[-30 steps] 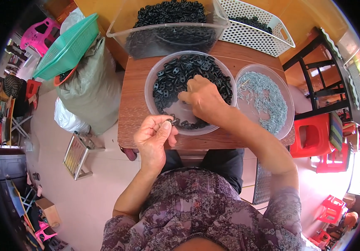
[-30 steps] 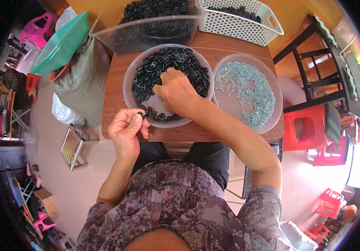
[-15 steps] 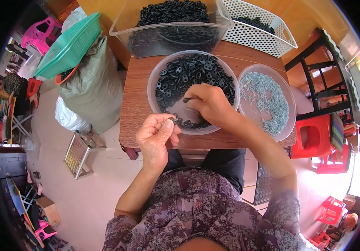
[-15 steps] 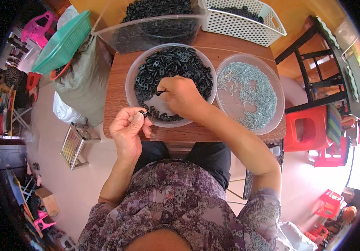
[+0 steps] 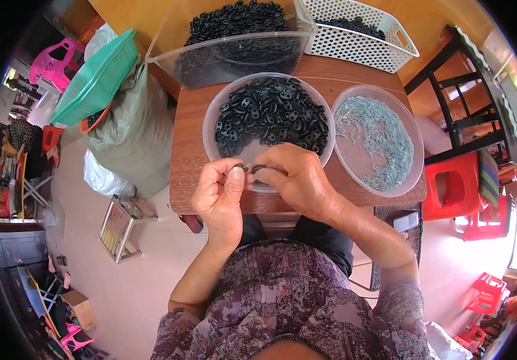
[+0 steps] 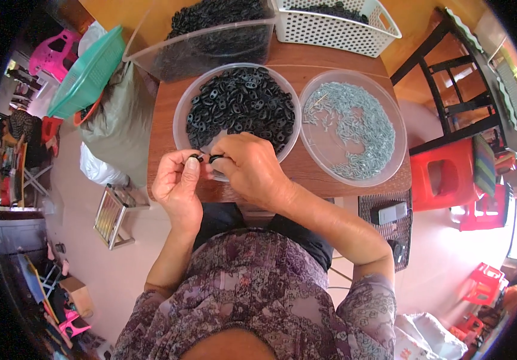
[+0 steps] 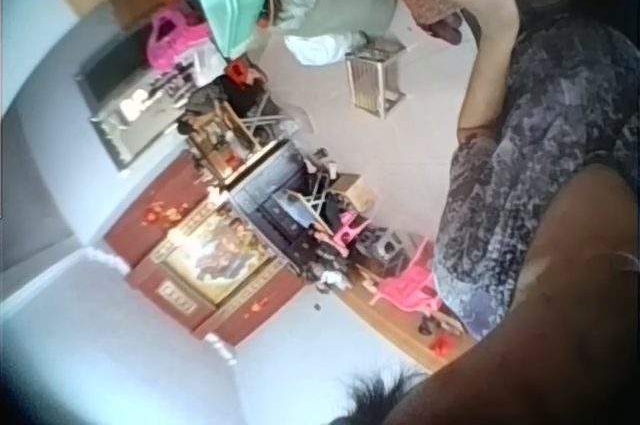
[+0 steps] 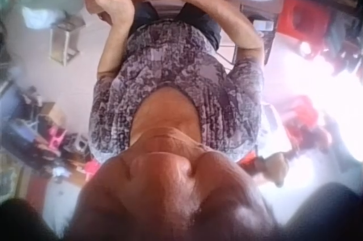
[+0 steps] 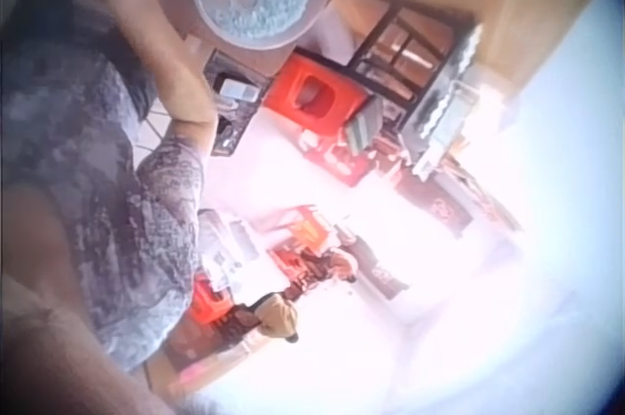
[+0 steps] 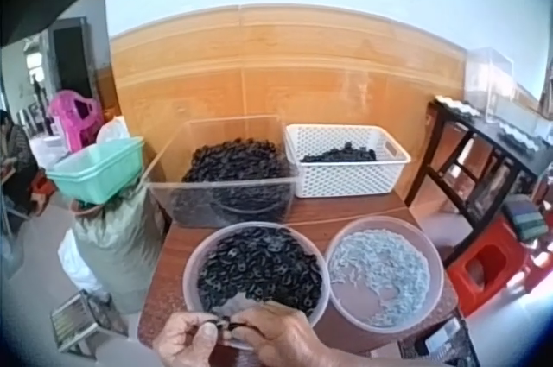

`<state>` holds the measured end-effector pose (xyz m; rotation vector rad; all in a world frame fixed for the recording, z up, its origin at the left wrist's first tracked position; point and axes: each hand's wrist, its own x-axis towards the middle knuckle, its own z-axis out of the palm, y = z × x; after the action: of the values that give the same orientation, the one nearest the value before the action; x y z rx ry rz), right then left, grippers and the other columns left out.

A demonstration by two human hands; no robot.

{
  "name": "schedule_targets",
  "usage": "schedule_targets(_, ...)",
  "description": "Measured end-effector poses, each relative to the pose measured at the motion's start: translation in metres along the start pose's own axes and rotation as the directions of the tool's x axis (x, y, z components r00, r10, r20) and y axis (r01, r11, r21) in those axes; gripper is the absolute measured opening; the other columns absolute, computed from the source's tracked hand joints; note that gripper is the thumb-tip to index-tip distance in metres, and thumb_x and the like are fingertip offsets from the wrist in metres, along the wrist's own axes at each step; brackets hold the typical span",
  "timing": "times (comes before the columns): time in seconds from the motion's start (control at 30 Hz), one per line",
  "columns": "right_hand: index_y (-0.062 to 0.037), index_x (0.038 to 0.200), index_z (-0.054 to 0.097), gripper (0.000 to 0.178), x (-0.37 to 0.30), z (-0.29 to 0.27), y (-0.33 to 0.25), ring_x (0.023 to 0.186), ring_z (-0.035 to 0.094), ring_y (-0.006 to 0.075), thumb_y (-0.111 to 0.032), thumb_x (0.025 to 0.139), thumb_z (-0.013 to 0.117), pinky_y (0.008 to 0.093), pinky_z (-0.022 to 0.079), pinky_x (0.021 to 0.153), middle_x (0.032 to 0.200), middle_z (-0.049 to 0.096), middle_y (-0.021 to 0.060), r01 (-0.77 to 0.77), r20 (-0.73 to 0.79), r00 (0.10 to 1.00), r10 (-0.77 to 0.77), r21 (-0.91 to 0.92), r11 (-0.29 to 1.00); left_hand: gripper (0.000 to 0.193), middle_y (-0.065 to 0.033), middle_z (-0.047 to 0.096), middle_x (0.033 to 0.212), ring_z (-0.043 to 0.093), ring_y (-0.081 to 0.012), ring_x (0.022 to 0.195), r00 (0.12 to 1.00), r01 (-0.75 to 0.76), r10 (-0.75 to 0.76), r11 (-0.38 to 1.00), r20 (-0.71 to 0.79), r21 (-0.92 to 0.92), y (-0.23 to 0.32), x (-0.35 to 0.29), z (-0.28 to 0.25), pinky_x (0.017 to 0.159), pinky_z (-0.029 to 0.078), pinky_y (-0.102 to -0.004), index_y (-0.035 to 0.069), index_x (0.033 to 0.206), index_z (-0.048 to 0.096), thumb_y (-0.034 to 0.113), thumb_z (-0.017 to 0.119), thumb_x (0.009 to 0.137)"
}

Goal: The person assembles small plastic components by hand, attaching metallic parts to them.

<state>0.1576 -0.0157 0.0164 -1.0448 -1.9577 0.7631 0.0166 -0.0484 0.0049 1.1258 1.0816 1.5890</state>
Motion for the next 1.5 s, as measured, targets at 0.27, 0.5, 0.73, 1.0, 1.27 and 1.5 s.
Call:
schedule_targets(0.27,0.0009,0.08,0.061,0.008,-0.013,0.011,-0.002,0.064,0.058,0.0224,-0.004,0.075,0.057,0.032,0.046,0.06,0.071,0.061,0.0091,-0.023,-0.228,0.968,0.102,0.324,0.946,0.012,-0.0106,0.06,0.08,0.059,-0.0141,0.066,0.993,0.117,-0.118,0.985,0.002,-0.125,0.004,0.002,0.005,0.059,0.049,-0.0241,-0.005,0.092,0.053,0.006,0.054,0.086)
schedule_targets(0.5,0.0018,0.092,0.063,0.015,-0.015,-0.007,-0.002,0.059,0.052,0.007,-0.008,0.082,0.058,0.02,0.043,0.054,0.071,0.061,0.0034,-0.46,0.167,0.848,0.502,0.702,0.543,0.011,-0.0126,0.059,0.08,0.06,-0.0161,0.064,0.984,0.174,-0.177,0.967,0.0,-0.183,0.008,0.004,0.009,0.055,0.051,-0.026,-0.006,0.09,0.053,0.004,0.053,0.086)
schedule_targets(0.73,0.0007,0.091,0.063,0.014,-0.014,-0.006,-0.003,0.061,0.052,0.0062,-0.008,0.081,0.059,0.0192,0.042,0.053,0.073,0.062,0.0038,-0.46,0.155,0.845,0.513,0.699,0.547,0.009,-0.0116,0.059,0.079,0.058,-0.0148,0.063,0.984,0.171,-0.176,0.967,-0.005,-0.188,0.007,0.005,0.011,0.054,0.05,-0.0244,-0.006,0.089,0.053,0.003,0.054,0.085)
schedule_targets(1.0,0.0016,0.086,0.062,0.011,-0.022,0.011,-0.009,0.07,0.058,0.0165,-0.002,0.076,0.062,0.0281,0.047,0.064,0.078,0.062,0.0099,-0.062,-0.265,0.955,0.135,0.267,0.962,0.008,-0.0064,0.058,0.078,0.052,-0.0087,0.06,0.994,0.087,-0.097,0.986,-0.058,-0.143,0.0,0.002,0.018,0.056,0.044,-0.0197,-0.003,0.09,0.054,0.003,0.055,0.085)
schedule_targets(1.27,0.0011,0.09,0.061,0.013,-0.023,0.019,-0.009,0.072,0.055,0.0047,0.003,0.077,0.061,0.0184,0.046,0.063,0.078,0.061,0.0008,-0.255,-0.113,0.886,0.449,0.69,0.677,0.008,-0.0065,0.059,0.082,0.054,-0.0096,0.07,0.995,-0.01,0.012,1.0,-0.095,0.018,-0.007,-0.002,0.017,0.066,0.044,-0.0197,-0.003,0.09,0.055,0.002,0.055,0.084)
schedule_targets(1.5,0.0007,0.089,0.061,0.014,-0.019,0.002,-0.006,0.068,0.053,0.0042,0.001,0.075,0.062,0.0183,0.042,0.061,0.077,0.061,0.0005,-0.271,-0.062,0.847,0.528,0.804,0.529,0.01,-0.0083,0.06,0.08,0.057,-0.0111,0.063,0.991,0.108,-0.12,0.981,-0.066,-0.161,0.0,0.005,0.012,0.055,0.048,-0.0221,-0.004,0.091,0.054,0.004,0.055,0.085)
